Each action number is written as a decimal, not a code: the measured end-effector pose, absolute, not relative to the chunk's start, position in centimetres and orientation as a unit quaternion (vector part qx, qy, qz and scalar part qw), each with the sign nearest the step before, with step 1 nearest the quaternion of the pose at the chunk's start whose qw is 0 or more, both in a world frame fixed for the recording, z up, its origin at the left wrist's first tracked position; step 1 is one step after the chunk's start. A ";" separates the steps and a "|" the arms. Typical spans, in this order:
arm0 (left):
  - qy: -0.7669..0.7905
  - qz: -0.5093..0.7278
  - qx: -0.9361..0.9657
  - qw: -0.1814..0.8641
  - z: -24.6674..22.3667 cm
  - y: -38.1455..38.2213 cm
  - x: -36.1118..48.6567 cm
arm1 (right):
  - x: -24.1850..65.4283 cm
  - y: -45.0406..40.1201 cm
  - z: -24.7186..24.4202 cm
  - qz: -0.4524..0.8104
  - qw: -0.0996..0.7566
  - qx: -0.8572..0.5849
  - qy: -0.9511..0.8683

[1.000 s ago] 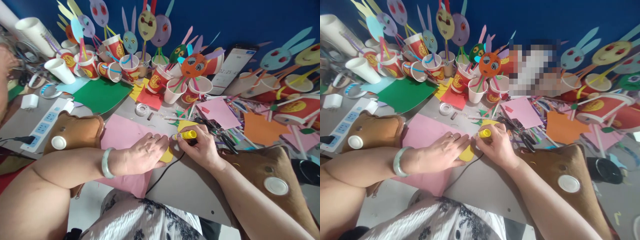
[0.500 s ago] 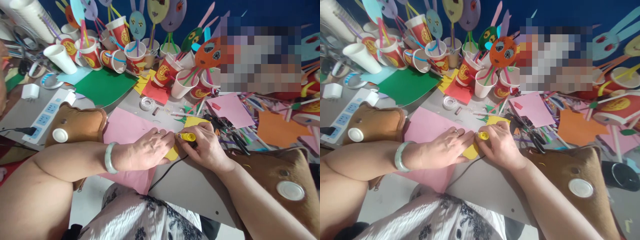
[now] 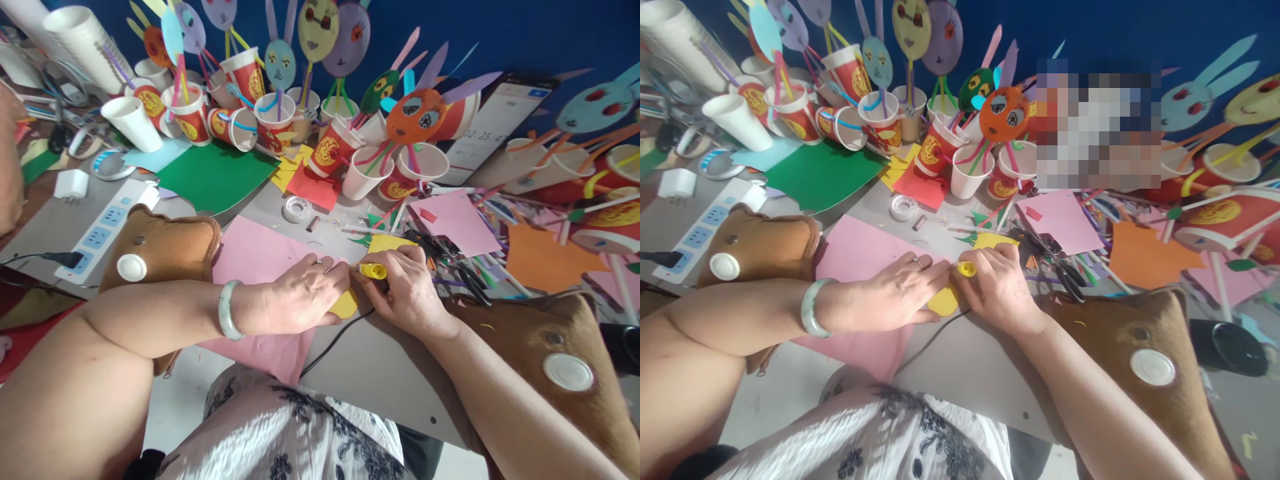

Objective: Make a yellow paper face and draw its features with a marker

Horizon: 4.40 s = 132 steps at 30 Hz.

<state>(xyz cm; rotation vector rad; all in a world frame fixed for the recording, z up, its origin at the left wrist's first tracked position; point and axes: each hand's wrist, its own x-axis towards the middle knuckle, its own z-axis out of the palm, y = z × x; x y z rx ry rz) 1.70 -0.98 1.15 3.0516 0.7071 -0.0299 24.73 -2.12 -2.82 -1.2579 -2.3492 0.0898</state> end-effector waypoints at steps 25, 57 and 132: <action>0.221 -0.021 0.975 0.004 2.0 -0.8 1.6 | 24.8 -1.8 -2.9 -0.008 0.256 -0.403 -0.879; 0.216 -0.029 0.976 -0.016 2.6 -1.0 1.1 | 25.5 -1.7 -3.5 0.045 0.296 -0.467 -0.832; 0.219 0.041 0.974 -0.043 -2.2 -1.9 0.7 | 25.2 -1.4 -4.3 0.035 0.320 -0.517 -0.793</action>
